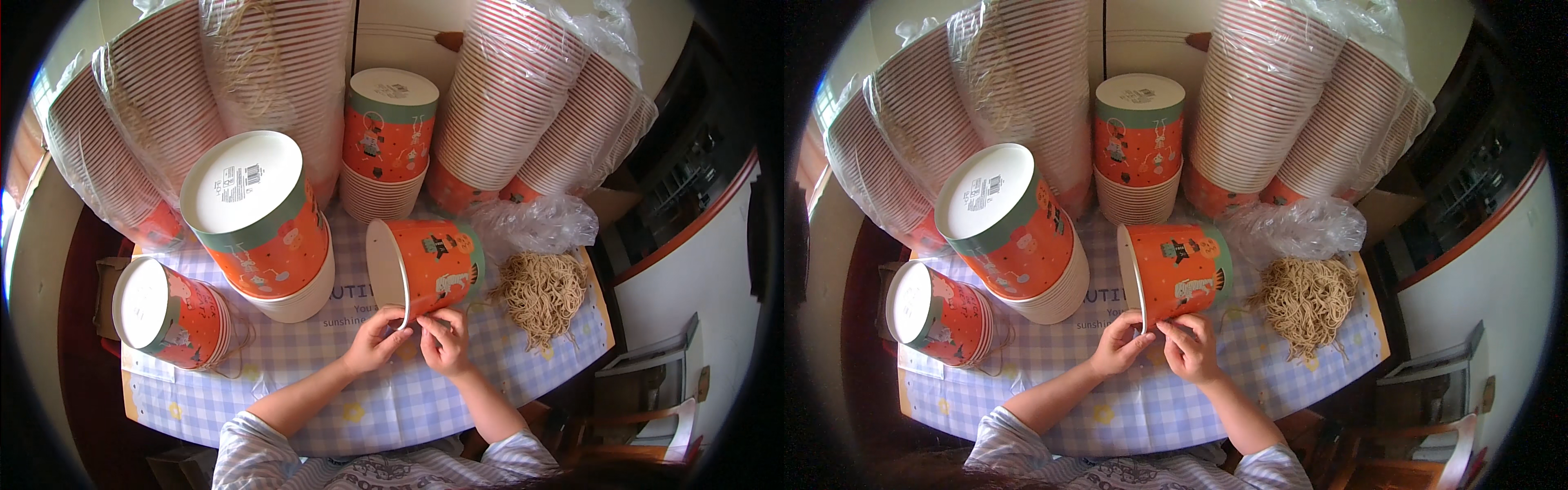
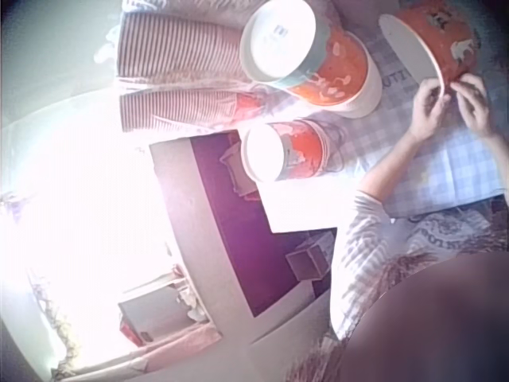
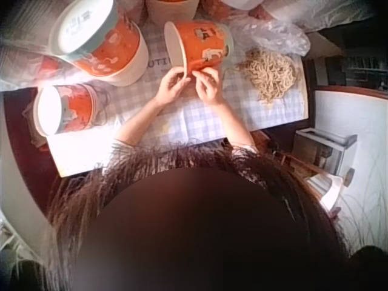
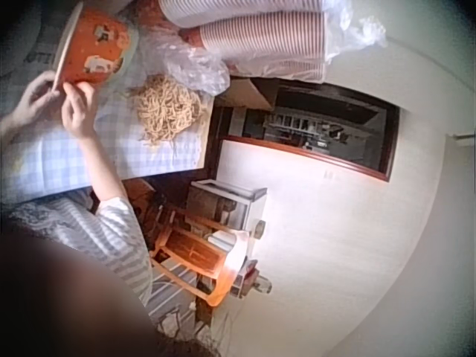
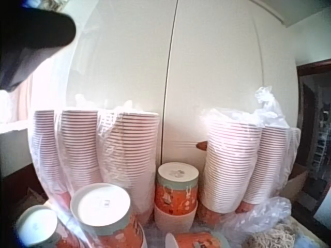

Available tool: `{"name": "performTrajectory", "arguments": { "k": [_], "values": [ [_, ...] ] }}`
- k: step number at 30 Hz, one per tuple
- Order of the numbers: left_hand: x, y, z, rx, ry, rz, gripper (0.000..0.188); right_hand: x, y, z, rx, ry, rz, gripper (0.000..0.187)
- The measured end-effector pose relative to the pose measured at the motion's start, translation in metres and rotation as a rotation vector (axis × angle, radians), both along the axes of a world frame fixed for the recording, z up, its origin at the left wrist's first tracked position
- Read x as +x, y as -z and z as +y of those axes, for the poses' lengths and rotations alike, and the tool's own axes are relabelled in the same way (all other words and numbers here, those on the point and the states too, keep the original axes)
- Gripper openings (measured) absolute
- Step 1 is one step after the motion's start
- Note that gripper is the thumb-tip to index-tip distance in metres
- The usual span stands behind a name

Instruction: Attach plastic handles to the sides of paper buckets by threading them through pre-drilled holes.

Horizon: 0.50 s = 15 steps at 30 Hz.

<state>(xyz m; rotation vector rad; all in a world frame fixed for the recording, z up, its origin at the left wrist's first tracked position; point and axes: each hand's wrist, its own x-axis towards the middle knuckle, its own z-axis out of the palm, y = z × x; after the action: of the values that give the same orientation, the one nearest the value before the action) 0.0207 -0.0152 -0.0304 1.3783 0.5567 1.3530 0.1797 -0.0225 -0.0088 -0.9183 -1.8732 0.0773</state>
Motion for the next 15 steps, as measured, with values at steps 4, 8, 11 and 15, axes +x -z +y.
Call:
{"name": "performTrajectory", "arguments": {
  "k": [4,8,11,15],
  "values": [
    [-0.0027,0.0014,0.0025,-0.056,0.109,-0.011,0.027,-0.0001,0.0004,0.0007,0.014,0.004,-0.001,0.039],
    [-0.0023,0.0052,0.0051,-0.055,0.19,-0.054,0.027,0.0012,0.003,0.002,0.015,-0.003,0.016,0.036],
    [-0.0024,0.0078,0.0064,-0.025,0.221,-0.042,0.025,0.0011,0.0023,0.0027,0.02,-0.015,0.023,0.035],
    [-0.0022,0.0075,0.0075,0.023,0.209,-0.009,0.025,0.0007,0.0018,0.0032,0.009,-0.024,0.033,0.035]
  ]
}}
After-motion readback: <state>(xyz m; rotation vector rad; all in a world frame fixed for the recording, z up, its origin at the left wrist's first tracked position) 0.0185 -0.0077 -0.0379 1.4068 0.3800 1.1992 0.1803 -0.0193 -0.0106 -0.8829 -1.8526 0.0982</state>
